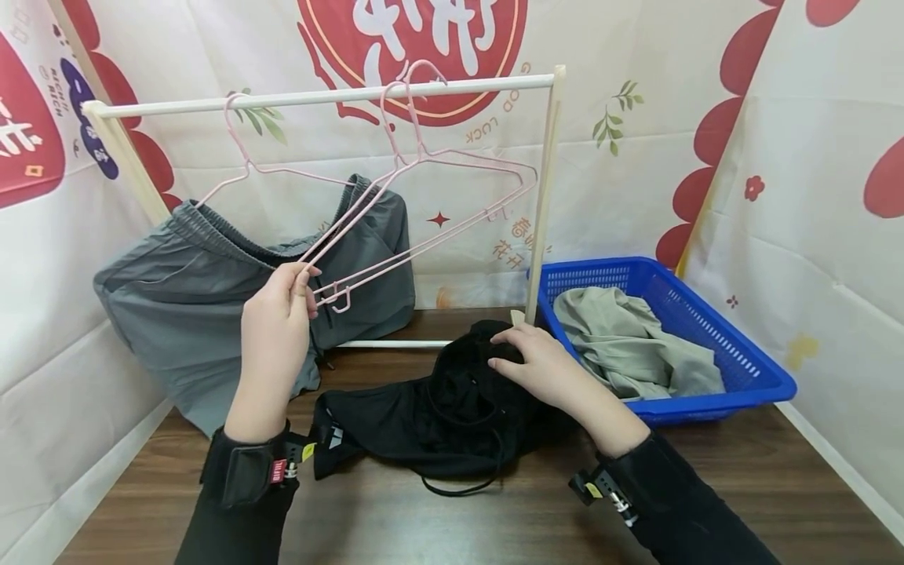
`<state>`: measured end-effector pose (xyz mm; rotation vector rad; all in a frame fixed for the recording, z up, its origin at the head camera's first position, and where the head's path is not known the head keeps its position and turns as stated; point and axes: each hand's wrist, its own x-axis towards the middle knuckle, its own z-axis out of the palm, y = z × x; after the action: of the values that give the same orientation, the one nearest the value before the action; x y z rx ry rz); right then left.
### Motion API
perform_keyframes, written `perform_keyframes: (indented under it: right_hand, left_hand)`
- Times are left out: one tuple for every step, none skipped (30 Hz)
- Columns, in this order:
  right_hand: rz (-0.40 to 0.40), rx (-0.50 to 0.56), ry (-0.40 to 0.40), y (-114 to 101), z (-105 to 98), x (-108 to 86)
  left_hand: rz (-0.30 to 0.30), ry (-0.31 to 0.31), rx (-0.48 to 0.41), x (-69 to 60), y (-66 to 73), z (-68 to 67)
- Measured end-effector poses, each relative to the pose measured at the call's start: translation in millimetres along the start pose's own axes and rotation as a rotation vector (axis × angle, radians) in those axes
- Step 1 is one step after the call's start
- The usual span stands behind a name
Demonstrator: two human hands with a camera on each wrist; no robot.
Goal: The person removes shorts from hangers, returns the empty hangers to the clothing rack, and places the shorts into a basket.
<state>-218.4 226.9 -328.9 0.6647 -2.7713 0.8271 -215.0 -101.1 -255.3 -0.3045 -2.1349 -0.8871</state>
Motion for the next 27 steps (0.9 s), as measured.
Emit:
perform_keyframes:
  right_hand:
    - [0.004, -0.002, -0.002, 0, 0, -0.8]
    - [0.008, -0.002, -0.003, 1, 0, -1.6]
    - [0.011, -0.004, -0.003, 1, 0, -2.3]
    - [0.014, -0.002, -0.003, 1, 1, -3.4]
    - [0.015, -0.002, -0.002, 1, 1, -4.5]
    - [0.010, -0.003, 0.000, 1, 1, -5.3]
    - [0.005, -0.004, 0.003, 1, 2, -6.1]
    - [0.000, -0.004, 0.006, 1, 2, -6.7]
    - [-0.006, -0.004, 0.009, 1, 2, -7.3]
    - [-0.010, -0.004, 0.011, 1, 2, -7.8]
    - [-0.014, -0.005, 0.012, 0, 2, -8.0]
    - [-0.016, -0.005, 0.013, 0, 2, -8.3]
    - [-0.016, -0.006, 0.015, 0, 2, -8.7]
    - [-0.015, -0.007, 0.016, 0, 2, -9.1]
    - [-0.014, -0.009, 0.016, 0, 2, -9.4]
    - [-0.012, -0.010, 0.016, 0, 2, -9.7]
    - [-0.011, -0.009, 0.015, 0, 1, -10.0]
    - [-0.011, -0.008, 0.014, 1, 1, -10.3]
    - [-0.010, -0.007, 0.012, 1, 1, -10.6]
    - [-0.011, -0.006, 0.010, 1, 1, -10.8]
    - [-0.010, -0.004, 0.007, 1, 1, -11.0]
    - [-0.010, -0.001, 0.004, 1, 2, -11.1]
    - [-0.009, 0.000, 0.002, 1, 2, -11.2]
    - [-0.008, 0.001, 0.000, 2, 2, -11.2]
    - [-0.006, 0.001, -0.001, 2, 2, -11.2]
    - [-0.005, 0.000, -0.002, 3, 2, -11.1]
    - [-0.003, -0.001, -0.003, 3, 2, -11.0]
  left_hand:
    - [-0.003, -0.003, -0.007, 0.6, 0.6, 1.5]
    - [-0.008, -0.009, -0.015, 1.2, 1.3, 3.0]
    - [-0.012, -0.014, -0.022, 1.7, 2.1, 4.4]
    - [-0.016, -0.021, -0.028, 2.3, 2.9, 5.8]
    - [-0.020, -0.028, -0.035, 2.8, 3.5, 7.4]
    - [-0.025, -0.037, -0.044, 3.4, 4.4, 8.8]
    - [-0.029, -0.044, -0.053, 4.0, 5.1, 10.2]
    - [-0.032, -0.051, -0.059, 4.8, 5.7, 11.6]
    - [-0.034, -0.057, -0.065, 5.7, 6.3, 12.9]
    - [-0.036, -0.061, -0.070, 6.5, 7.0, 14.0]
    - [-0.038, -0.063, -0.071, 7.5, 7.6, 14.9]
    - [-0.038, -0.064, -0.072, 8.4, 8.4, 15.5]
    - [-0.037, -0.065, -0.069, 9.4, 9.2, 16.3]
    - [-0.037, -0.067, -0.064, 10.4, 9.7, 17.2]
    - [-0.037, -0.071, -0.059, 11.4, 10.4, 17.9]
    - [-0.037, -0.075, -0.051, 12.3, 11.0, 18.5]
    - [-0.038, -0.081, -0.041, 13.0, 11.5, 19.1]
    - [-0.039, -0.087, -0.033, 13.6, 12.0, 19.6]
    - [-0.041, -0.092, -0.025, 14.1, 12.4, 20.1]
    - [-0.045, -0.099, -0.021, 14.4, 12.7, 20.6]
    - [-0.049, -0.105, -0.016, 14.5, 12.9, 20.9]
    - [-0.053, -0.108, -0.010, 14.6, 12.9, 21.4]
    - [-0.057, -0.111, -0.006, 14.6, 12.9, 21.7]
    - [-0.062, -0.112, -0.005, 14.7, 12.9, 22.1]
    - [-0.064, -0.114, -0.004, 14.9, 12.7, 22.5]
    - [-0.067, -0.115, -0.005, 15.1, 12.5, 22.9]
    - [-0.069, -0.117, -0.008, 15.4, 12.2, 23.4]
